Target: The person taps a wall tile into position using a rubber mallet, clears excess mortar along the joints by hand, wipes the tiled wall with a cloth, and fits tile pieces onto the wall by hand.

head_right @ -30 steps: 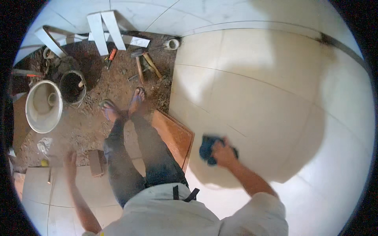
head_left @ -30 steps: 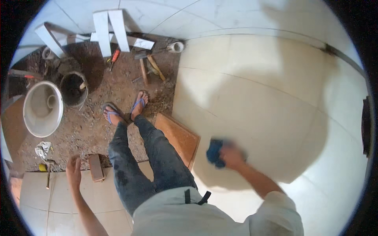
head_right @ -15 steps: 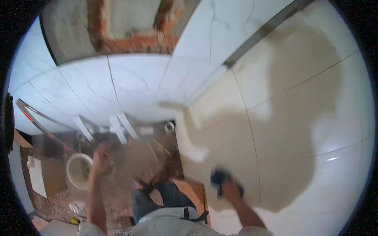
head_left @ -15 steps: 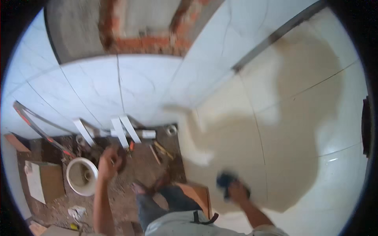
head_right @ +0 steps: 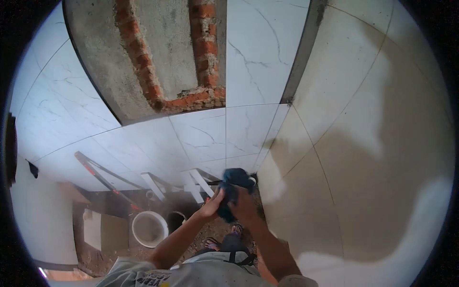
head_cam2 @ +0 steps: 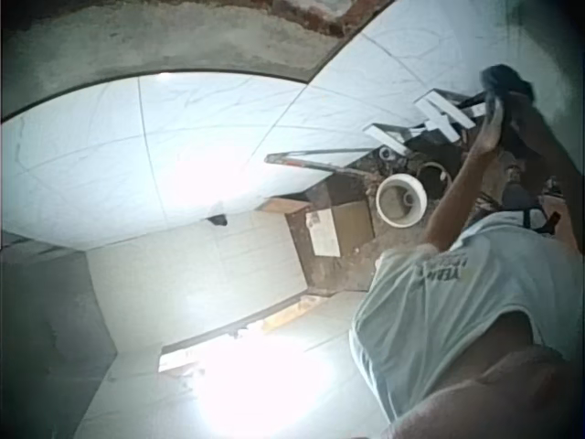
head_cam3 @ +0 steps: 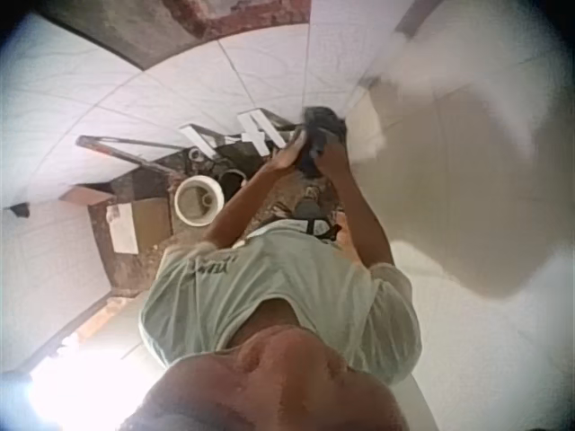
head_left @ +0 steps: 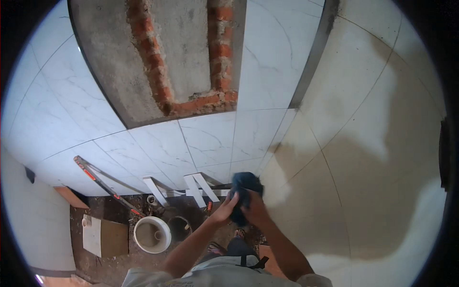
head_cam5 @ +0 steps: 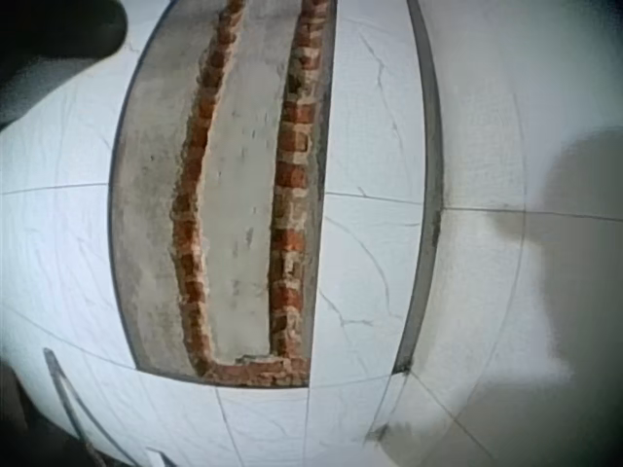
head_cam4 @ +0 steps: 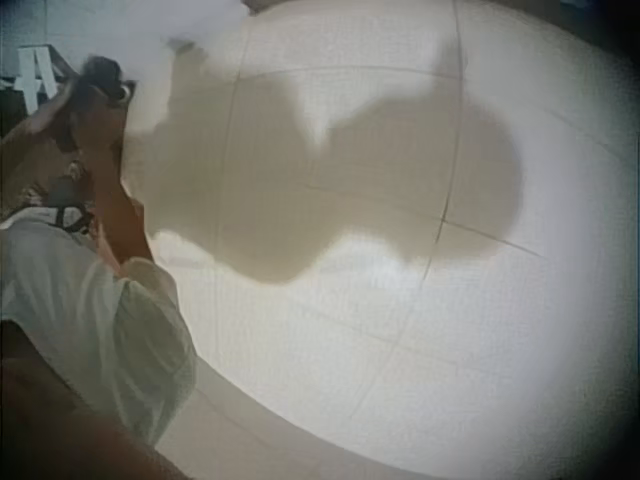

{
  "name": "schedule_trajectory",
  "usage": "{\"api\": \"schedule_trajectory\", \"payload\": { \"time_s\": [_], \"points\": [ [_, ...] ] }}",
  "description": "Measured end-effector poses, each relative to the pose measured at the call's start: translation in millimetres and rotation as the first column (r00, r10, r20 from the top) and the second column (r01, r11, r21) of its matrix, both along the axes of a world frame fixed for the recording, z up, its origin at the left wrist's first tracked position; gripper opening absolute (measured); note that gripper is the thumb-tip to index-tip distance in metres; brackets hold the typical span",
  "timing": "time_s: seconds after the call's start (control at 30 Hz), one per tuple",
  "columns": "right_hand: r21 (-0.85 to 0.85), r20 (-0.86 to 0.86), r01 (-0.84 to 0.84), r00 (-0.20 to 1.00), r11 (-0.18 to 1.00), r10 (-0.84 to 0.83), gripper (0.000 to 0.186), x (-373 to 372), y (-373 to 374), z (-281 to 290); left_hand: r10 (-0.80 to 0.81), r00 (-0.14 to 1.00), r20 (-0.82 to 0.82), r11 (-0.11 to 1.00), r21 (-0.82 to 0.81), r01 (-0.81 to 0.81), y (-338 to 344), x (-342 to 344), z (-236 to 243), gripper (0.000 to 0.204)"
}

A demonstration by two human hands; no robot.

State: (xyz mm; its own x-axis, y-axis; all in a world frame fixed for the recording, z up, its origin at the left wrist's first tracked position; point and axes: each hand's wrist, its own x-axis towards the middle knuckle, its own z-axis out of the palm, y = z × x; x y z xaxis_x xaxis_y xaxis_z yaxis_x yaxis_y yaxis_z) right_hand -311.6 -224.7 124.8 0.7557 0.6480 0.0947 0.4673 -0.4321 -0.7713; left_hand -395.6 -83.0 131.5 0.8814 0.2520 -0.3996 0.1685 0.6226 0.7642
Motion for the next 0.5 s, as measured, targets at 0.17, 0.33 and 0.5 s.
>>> {"api": "schedule_trajectory", "payload": {
  "time_s": [0.17,0.33,0.5],
  "points": [
    [0.135,-0.092,-0.413,0.9,0.901,0.426,0.067,15.6,37.2,40.1,0.288,0.957,-0.043,0.932,0.241,-0.27,64.7,8.0,-16.3,0.044],
    [0.16,0.054,-0.28,0.96,0.946,0.275,0.086,64.3,18.8,27.9,0.293,0.952,-0.084,0.886,0.397,-0.238,88.1,-7.3,8.9,0.037],
    [0.453,-0.678,-0.24,0.532,0.858,0.507,0.108,48.3,52.8,9.7,0.062,0.982,-0.178,0.741,0.667,0.074,68.9,33.8,45.2,0.043]
  ]
}}
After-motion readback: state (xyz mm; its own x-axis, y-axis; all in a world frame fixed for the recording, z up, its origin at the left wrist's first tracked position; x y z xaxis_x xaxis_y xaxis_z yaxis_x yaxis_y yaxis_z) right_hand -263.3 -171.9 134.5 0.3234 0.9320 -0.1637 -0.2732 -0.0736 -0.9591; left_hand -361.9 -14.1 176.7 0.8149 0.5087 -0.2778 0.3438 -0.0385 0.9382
